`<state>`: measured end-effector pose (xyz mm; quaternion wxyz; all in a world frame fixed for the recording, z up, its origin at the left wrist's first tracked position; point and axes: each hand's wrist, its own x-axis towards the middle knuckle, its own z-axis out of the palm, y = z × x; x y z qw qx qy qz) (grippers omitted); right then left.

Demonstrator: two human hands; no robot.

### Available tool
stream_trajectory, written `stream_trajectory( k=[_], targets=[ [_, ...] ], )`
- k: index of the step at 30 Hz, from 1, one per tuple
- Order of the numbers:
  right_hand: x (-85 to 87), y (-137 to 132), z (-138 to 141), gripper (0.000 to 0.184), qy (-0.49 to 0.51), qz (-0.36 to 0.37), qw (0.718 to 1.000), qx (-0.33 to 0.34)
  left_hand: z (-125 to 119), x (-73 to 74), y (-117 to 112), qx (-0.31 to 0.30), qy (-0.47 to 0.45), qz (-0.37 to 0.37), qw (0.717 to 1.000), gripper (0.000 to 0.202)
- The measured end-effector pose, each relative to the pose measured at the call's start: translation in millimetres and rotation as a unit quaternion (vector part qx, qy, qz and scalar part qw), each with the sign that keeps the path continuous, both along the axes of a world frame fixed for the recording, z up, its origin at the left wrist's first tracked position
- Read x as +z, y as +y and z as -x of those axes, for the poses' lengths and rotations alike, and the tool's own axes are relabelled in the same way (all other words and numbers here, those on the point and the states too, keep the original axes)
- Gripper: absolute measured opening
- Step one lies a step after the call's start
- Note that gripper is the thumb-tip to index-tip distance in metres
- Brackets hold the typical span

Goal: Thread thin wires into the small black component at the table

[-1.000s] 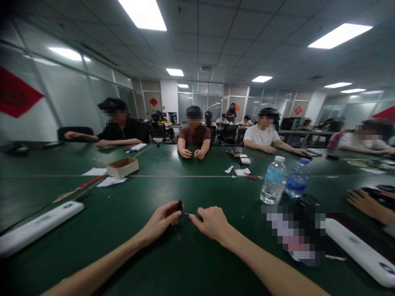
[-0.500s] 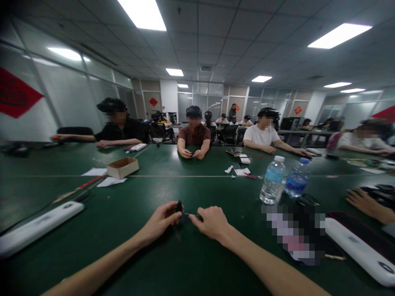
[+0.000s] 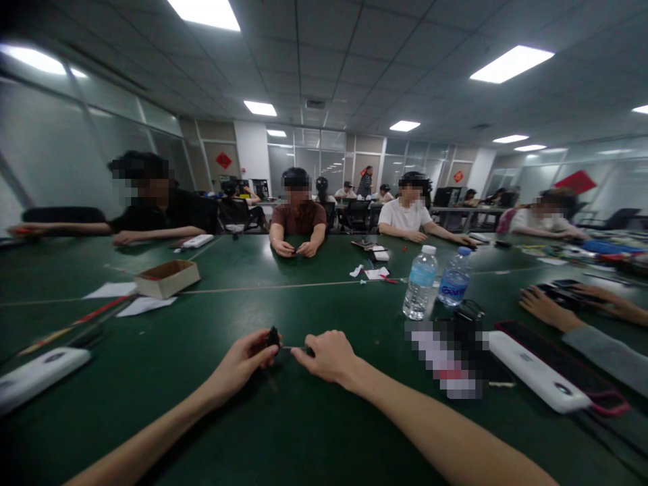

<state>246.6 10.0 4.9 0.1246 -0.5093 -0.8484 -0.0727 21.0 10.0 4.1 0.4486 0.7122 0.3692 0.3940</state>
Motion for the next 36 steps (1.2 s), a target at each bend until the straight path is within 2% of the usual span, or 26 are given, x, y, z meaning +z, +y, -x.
stream_trajectory(
  k=[18, 26, 36],
  targets=[
    [-0.4, 0.0, -1.4, 0.057, 0.017, 0.002, 1.000, 0.008, 0.8, -2.9, 1.5, -0.004, -0.004, 0.005, 1.000, 0.035],
    [0.3, -0.1, -0.7, 0.059, 0.031, 0.014, 0.999, 0.011, 0.8, -2.1, 1.4, -0.005, 0.001, -0.015, 1.000, 0.032],
    [-1.3, 1.4, -0.8, 0.055, 0.017, 0.010, 1.000, 0.013, 0.9, -4.6, 1.7, -0.010, -0.012, -0.009, 1.000, 0.028]
  ],
)
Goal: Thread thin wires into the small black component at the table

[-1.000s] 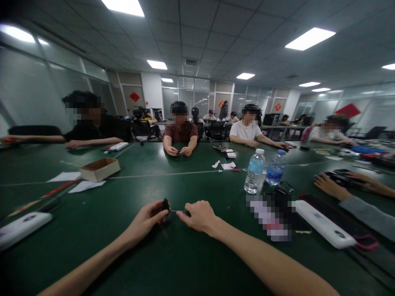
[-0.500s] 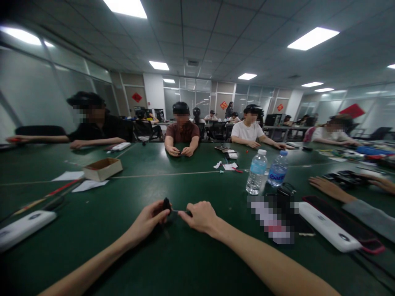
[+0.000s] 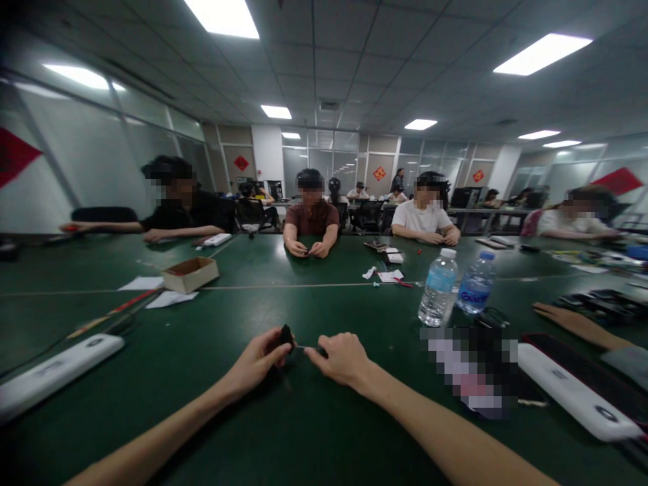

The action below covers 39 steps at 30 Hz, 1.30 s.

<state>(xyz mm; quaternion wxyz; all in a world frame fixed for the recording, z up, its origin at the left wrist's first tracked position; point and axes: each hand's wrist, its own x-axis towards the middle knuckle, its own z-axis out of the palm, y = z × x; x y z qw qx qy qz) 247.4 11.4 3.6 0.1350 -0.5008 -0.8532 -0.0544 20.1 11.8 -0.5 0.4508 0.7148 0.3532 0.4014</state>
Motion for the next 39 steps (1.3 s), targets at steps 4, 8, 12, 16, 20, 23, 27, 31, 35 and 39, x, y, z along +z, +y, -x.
stream_trajectory(
  k=[4, 8, 12, 16, 20, 23, 27, 31, 35, 39],
  targets=[
    [0.5, -0.2, -0.3, 0.056, 0.003, 0.004, 1.000, 0.004, -0.7, -0.1, 0.3, -0.014, -0.022, 0.011, 1.000, 0.027],
    [0.1, -1.2, 0.5, 0.056, 0.004, 0.000, 1.000, -0.010, -0.8, 0.1, 0.0, -0.021, -0.033, 0.015, 0.999, 0.027],
    [1.6, -1.9, 1.2, 0.057, 0.005, 0.011, 1.000, -0.012, -0.9, 2.7, -1.6, -0.019, -0.027, 0.012, 0.999, 0.029],
    [3.8, -2.7, 1.8, 0.057, 0.010, 0.021, 1.000, -0.015, -1.6, 3.3, -1.8, -0.010, -0.023, 0.015, 1.000, 0.031],
    [3.2, -2.8, 1.5, 0.057, 0.009, 0.015, 1.000, -0.016, -2.1, 2.5, -1.1, -0.007, -0.020, 0.014, 1.000, 0.031],
    [1.4, -1.9, 1.0, 0.057, 0.006, 0.009, 1.000, -0.017, -1.9, 2.6, -1.4, -0.005, -0.017, 0.015, 1.000, 0.031],
    [0.6, -1.2, 0.9, 0.057, -0.001, 0.004, 1.000, -0.020, -1.5, 2.5, -2.0, -0.008, -0.015, 0.019, 1.000, 0.030],
    [2.6, -1.8, 1.0, 0.055, 0.007, 0.011, 1.000, -0.014, -1.0, 0.5, -1.0, -0.006, -0.017, 0.022, 1.000, 0.031],
    [3.2, -2.3, 1.0, 0.055, 0.012, 0.016, 1.000, -0.013, -0.5, 0.5, -0.9, 0.004, -0.008, 0.023, 1.000, 0.033],
    [2.2, -2.0, 1.2, 0.054, 0.013, 0.013, 1.000, -0.010, -0.5, 3.4, -2.9, 0.003, -0.002, 0.027, 1.000, 0.033]
  ],
)
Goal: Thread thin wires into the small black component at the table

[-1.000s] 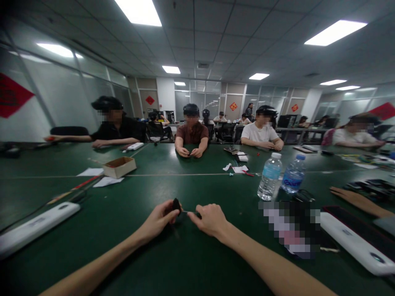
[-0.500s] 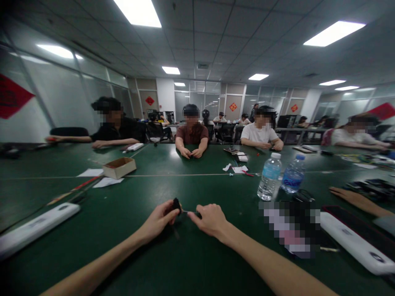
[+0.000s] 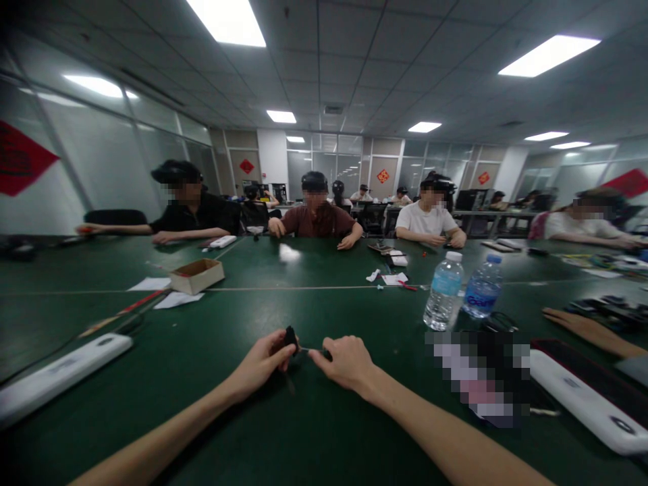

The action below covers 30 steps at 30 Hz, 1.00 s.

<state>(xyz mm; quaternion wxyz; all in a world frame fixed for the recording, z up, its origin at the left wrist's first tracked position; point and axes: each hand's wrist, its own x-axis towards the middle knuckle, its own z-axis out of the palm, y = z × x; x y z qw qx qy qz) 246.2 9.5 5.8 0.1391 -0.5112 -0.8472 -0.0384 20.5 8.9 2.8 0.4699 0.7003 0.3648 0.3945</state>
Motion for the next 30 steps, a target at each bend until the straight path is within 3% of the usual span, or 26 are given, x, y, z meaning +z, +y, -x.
stream_trajectory(
  k=[9, 16, 30],
  targets=[
    [2.8, -1.3, -0.1, 0.052, 0.008, 0.008, 1.000, 0.009, -0.4, 4.0, -2.7, 0.003, 0.002, 0.002, 1.000, 0.037],
    [2.6, -2.5, -1.6, 0.042, 0.028, -0.002, 0.999, 0.035, -1.0, -1.5, 0.7, 0.016, -0.002, 0.000, 1.000, 0.039],
    [2.7, -2.9, -1.1, 0.043, 0.033, -0.004, 0.998, 0.044, -0.4, 0.8, -0.5, 0.000, -0.014, 0.000, 1.000, 0.033]
  ],
)
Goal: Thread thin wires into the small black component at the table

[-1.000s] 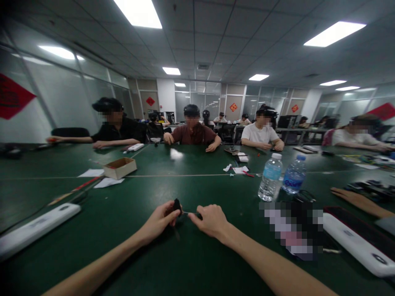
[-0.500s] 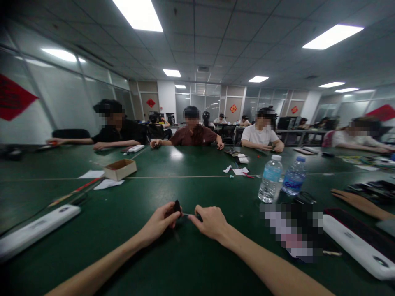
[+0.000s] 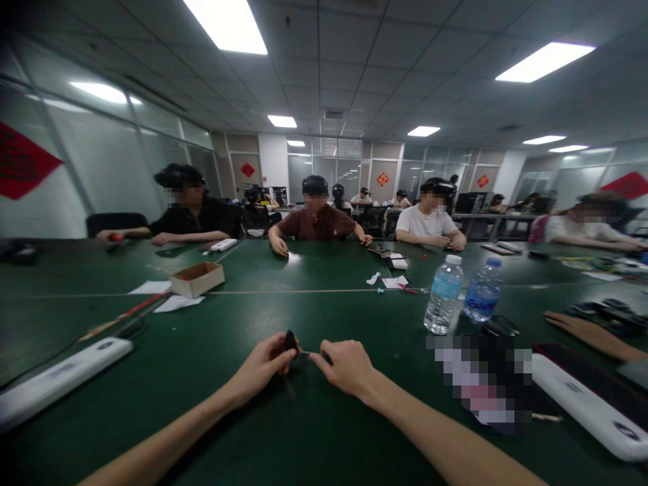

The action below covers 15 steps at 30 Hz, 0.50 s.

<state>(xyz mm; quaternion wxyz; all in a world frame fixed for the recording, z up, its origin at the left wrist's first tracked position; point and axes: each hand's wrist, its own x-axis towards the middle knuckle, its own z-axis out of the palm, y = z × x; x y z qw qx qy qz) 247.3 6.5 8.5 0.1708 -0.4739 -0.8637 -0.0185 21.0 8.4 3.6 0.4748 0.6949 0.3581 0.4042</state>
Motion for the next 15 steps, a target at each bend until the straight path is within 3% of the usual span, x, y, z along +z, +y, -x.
stream_trajectory(
  k=[7, 12, 15],
  targets=[
    [0.2, 0.4, 0.2, 0.043, 0.006, 0.006, 1.000, -0.012, -0.4, -0.3, 0.5, 0.000, 0.006, -0.004, 1.000, 0.032],
    [-3.6, 5.1, -0.3, 0.041, 0.024, 0.009, 0.999, -0.030, -3.7, -0.1, -4.7, -0.056, 0.042, 0.005, 0.998, 0.032],
    [-5.1, 6.0, -0.8, 0.039, 0.017, -0.002, 1.000, -0.027, -4.2, -2.9, -3.3, -0.036, 0.034, 0.001, 0.999, 0.033]
  ],
)
